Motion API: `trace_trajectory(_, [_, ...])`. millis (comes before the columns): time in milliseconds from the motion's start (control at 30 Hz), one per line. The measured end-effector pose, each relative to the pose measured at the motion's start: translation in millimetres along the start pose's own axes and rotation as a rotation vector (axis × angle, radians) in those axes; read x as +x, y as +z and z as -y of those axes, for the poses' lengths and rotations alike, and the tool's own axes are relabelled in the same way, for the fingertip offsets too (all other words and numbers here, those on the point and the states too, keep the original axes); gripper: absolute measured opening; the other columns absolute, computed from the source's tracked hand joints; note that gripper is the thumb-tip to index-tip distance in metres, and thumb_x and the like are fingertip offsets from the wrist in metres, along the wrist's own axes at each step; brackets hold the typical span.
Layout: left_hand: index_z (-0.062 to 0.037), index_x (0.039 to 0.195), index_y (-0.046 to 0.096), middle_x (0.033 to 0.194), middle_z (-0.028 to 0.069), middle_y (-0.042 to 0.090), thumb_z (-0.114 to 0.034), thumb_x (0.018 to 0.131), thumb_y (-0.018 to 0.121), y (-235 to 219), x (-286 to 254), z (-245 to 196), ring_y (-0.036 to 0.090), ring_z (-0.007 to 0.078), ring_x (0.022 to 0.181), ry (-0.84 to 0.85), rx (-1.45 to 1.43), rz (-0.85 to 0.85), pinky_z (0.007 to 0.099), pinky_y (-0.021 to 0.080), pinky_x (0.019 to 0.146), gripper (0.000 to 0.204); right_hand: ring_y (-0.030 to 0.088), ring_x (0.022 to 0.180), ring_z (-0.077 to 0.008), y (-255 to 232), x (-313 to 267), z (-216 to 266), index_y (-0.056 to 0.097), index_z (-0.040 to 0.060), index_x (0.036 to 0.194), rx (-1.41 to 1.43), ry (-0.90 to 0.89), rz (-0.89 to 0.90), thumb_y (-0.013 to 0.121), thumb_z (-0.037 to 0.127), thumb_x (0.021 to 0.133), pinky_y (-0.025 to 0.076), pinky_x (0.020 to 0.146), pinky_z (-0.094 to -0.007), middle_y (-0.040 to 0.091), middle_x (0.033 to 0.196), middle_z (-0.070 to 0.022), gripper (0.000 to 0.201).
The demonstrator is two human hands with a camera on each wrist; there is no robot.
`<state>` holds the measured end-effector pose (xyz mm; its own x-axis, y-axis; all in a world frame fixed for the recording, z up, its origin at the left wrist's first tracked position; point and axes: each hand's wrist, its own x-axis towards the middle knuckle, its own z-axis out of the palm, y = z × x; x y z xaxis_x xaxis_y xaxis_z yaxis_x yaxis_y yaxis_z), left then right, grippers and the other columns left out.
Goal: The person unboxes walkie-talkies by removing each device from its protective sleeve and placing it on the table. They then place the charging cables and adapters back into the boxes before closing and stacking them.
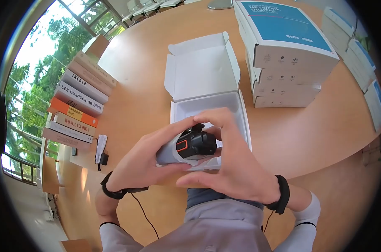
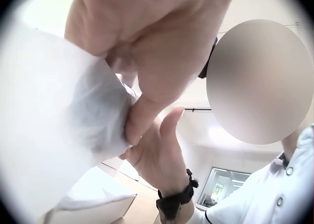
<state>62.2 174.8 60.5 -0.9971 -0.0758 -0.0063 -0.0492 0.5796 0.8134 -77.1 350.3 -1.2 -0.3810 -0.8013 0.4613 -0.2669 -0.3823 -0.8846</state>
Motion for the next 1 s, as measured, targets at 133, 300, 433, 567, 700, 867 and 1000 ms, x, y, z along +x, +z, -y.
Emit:
trace_trajectory(133, [-0.0102,0.155,0.048,0.132,0.0165,0.064,-0.006,0.087,0.080,9.0,1.5,-2.1,0.065,0.0383,0.116,0.021,0.054,0.015,0.0421,0.053,0.101,0.076,0.063,0.120,-0.0282,-2.6,-1.3,-5.2,0.041,0.0089,0.146,-0.046,0.002,0.032,0.086,-0.003,0.083,0.063,0.089,-0.0371,0.047,0.136,-0.0126,0.078])
trace_trajectory(300, [-0.0028,0.148,0.052,0.134,0.0122,0.063,-0.005,0.084,0.083,9.1,-0.2,5.5,0.065,0.0265,0.117,0.157,-0.031,-0.012,0.0370,0.051,0.102,0.071,0.061,0.121,-0.0308,-10.7,2.9,-4.2,0.041,0.0102,0.146,-0.028,-0.034,0.099,0.084,-0.004,0.084,0.062,0.090,-0.0374,0.047,0.137,-0.0142,0.077])
trace_trajectory(433, [-0.0038,0.148,0.049,0.132,0.0098,0.063,-0.005,0.084,0.083,12.7,-2.6,-0.8,0.064,0.0185,0.116,-0.017,-0.089,-0.191,0.0342,0.051,0.100,0.072,0.060,0.113,-0.0291,-7.4,2.1,9.3,0.054,0.0110,0.134,-0.435,-0.221,-0.112,0.087,0.002,0.082,0.057,0.084,-0.0368,0.049,0.134,-0.0136,0.062])
trace_trajectory(567, [-0.0049,0.146,0.048,0.128,0.0083,0.063,-0.006,0.082,0.085,18.1,-2.9,-1.3,0.063,0.0156,0.116,-0.030,-0.111,-0.237,0.0322,0.050,0.099,0.074,0.056,0.098,-0.0262,0.6,3.2,13.6,0.068,0.0107,0.108,-0.678,-0.281,-0.065,0.092,0.010,0.077,0.047,0.074,-0.0361,0.054,0.118,-0.0109,0.040])
trace_trajectory(700, [-0.0062,0.143,0.047,0.126,0.0075,0.061,-0.008,0.082,0.086,20.5,-0.6,-3.5,0.059,0.0157,0.118,-0.069,-0.150,-0.207,0.0328,0.048,0.103,0.072,0.056,0.084,-0.0228,0.4,9.5,9.6,0.069,0.0055,0.097,-0.615,-0.257,-0.066,0.091,0.003,0.075,0.047,0.072,-0.0339,0.055,0.098,-0.0079,0.031])
trace_trajectory(867, [-0.0056,0.144,0.042,0.131,0.0068,0.056,-0.007,0.084,0.083,20.4,-2.1,4.6,0.053,0.0155,0.124,-0.132,-0.477,-0.078,0.0338,0.043,0.108,0.073,0.056,0.078,-0.0266,-0.4,12.4,6.0,0.067,0.0031,0.097,-0.619,-0.328,-0.149,0.085,-0.009,0.074,0.046,0.064,-0.0359,0.055,0.093,-0.0095,0.032])
trace_trajectory(1000, [-0.0046,0.144,0.040,0.135,0.0074,0.053,-0.005,0.084,0.082,26.6,-2.4,14.6,0.051,0.0150,0.128,-0.156,-0.607,-0.040,0.0338,0.042,0.109,0.074,0.056,0.078,-0.0276,1.4,10.0,-2.0,0.065,0.0020,0.096,-0.680,-0.377,-0.159,0.084,-0.010,0.074,0.047,0.065,-0.0374,0.055,0.094,-0.0102,0.031])
